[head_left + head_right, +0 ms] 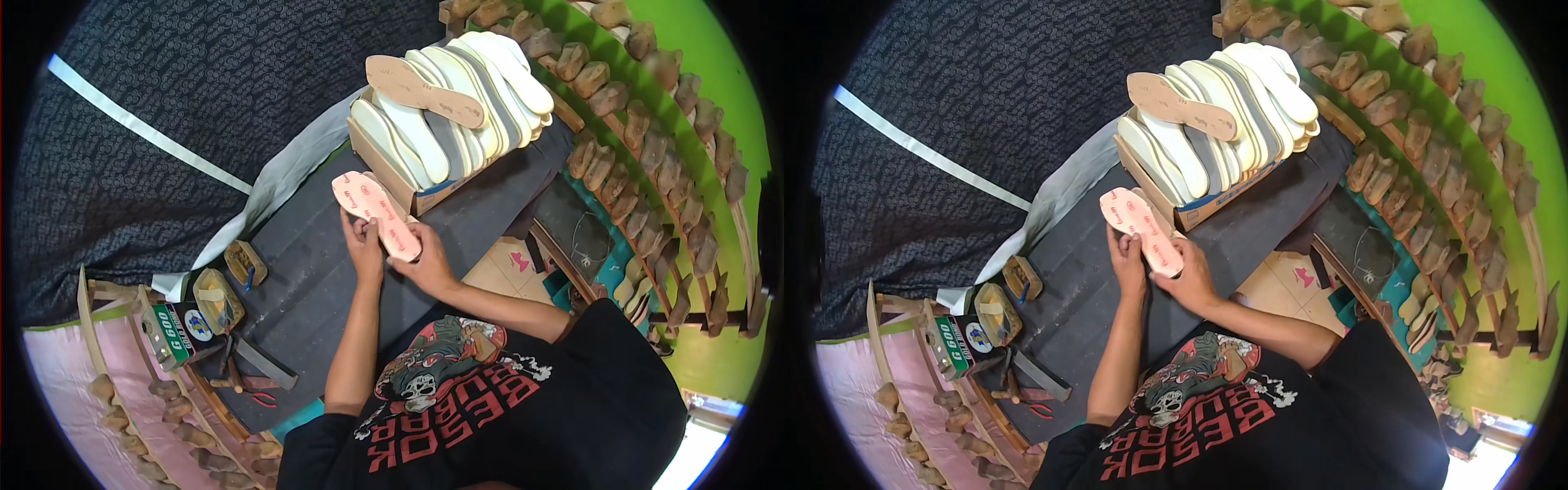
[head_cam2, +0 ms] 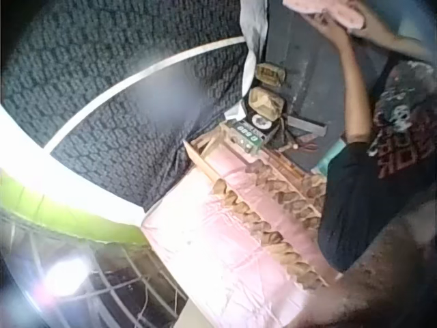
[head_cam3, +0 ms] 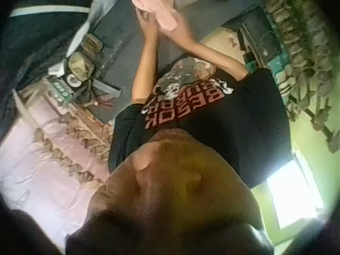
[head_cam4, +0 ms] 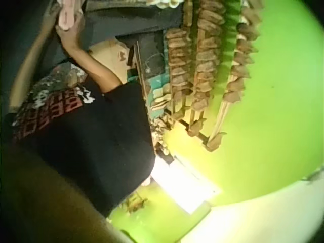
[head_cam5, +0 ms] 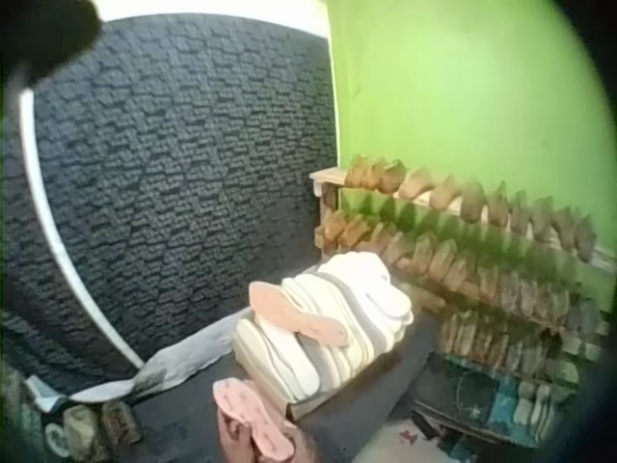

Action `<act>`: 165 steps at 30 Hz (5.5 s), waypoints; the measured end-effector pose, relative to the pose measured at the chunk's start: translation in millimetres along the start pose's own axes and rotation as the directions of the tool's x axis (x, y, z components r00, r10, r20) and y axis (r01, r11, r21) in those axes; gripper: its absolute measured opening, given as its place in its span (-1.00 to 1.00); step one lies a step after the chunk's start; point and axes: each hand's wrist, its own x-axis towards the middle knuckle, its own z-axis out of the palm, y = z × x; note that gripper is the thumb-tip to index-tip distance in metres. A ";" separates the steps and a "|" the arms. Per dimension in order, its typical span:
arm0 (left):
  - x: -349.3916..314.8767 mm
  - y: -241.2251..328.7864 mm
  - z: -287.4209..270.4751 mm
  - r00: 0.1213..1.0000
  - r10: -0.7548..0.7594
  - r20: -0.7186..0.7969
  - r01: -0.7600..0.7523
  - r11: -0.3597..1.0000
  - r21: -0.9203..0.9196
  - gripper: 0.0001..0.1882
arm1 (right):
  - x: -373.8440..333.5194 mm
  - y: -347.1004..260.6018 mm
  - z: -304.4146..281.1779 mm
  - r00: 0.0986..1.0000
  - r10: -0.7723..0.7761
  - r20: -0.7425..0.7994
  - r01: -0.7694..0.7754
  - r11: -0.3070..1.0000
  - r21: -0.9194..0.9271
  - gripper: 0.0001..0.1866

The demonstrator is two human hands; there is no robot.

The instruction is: Applying adhesive or primer to shoe outsoles and insoles using a brush.

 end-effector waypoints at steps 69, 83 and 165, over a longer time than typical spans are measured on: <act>-118.0 6.6 -264.9 0.957 -0.196 0.213 0.271 0.347 -0.898 -0.34 | 92.4 -105.6 295.3 0.772 0.002 0.636 -0.331 0.855 0.398 -0.76; -114.0 17.6 -256.0 0.911 -0.224 0.347 0.412 0.524 -0.745 -0.12 | 107.7 -153.5 215.7 0.554 -0.420 0.719 0.384 0.895 0.227 -0.83; -110.4 41.3 -204.8 0.866 -0.310 0.393 0.500 0.561 -0.660 -0.11 | 48.9 -158.5 96.7 0.219 -0.769 0.601 0.669 0.567 0.481 -0.67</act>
